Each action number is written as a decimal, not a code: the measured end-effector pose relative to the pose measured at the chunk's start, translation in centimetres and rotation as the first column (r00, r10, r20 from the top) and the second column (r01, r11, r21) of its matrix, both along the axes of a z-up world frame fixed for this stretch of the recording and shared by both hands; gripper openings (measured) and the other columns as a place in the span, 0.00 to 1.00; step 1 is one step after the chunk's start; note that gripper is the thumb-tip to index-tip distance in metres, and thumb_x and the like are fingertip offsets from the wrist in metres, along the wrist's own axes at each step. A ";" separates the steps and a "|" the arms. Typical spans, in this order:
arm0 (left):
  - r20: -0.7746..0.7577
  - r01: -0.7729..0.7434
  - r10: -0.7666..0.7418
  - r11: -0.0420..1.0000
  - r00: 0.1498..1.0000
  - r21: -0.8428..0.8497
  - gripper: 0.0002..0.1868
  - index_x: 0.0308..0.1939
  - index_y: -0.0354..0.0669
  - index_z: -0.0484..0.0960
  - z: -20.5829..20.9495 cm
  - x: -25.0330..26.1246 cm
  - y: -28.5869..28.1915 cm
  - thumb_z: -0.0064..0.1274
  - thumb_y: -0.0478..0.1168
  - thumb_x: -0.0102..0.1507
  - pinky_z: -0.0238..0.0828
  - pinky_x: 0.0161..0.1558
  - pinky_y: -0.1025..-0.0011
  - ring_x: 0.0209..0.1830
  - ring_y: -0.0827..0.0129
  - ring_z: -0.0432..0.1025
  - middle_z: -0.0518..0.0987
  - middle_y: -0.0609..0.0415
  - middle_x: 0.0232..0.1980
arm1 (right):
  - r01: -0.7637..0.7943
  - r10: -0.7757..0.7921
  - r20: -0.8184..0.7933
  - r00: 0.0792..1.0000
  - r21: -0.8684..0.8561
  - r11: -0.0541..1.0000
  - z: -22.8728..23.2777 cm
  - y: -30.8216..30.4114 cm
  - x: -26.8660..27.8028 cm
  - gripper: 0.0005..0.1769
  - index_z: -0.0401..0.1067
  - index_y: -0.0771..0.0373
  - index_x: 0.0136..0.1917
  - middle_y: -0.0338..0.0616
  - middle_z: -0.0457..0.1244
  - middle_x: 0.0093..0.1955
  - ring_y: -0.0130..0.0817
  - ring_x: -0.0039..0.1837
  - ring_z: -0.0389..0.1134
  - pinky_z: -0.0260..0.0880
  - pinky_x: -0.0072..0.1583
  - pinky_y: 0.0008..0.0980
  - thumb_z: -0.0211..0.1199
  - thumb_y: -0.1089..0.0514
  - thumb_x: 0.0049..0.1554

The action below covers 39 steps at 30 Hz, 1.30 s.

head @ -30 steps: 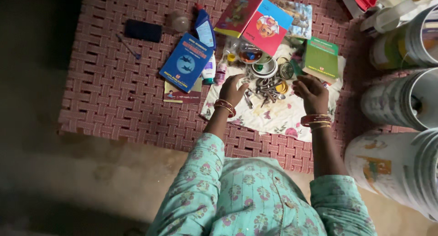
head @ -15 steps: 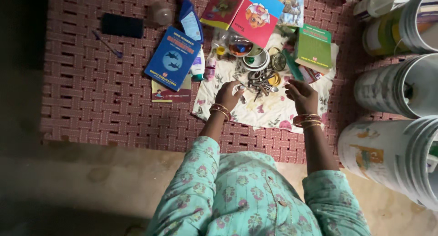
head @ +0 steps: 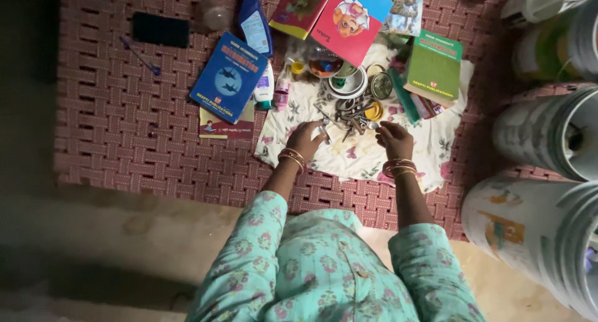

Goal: The person sorts various household and school-related items, including books, bottles, and a large metal ring, placing them into different buckets and arranging others on a woven surface.

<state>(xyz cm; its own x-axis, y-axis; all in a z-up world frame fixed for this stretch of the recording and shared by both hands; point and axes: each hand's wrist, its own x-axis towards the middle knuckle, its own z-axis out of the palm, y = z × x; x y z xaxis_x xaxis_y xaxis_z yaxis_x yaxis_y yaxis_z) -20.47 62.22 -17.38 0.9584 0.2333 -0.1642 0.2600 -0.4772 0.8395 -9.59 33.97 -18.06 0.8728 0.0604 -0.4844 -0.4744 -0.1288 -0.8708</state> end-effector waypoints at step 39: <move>-0.295 -0.148 0.129 0.988 0.947 -0.044 0.22 0.59 0.47 0.80 -7.4 -4.2 -0.9 0.62 0.41 0.61 0.76 0.49 0.65 0.48 0.57 0.79 0.81 0.46 0.55 | -0.718 0.783 -0.350 0.514 -0.675 0.169 -15.2 8.2 -3.8 0.40 0.65 0.57 0.71 0.46 0.53 0.73 0.58 0.69 0.60 0.67 0.67 0.45 0.73 0.48 0.48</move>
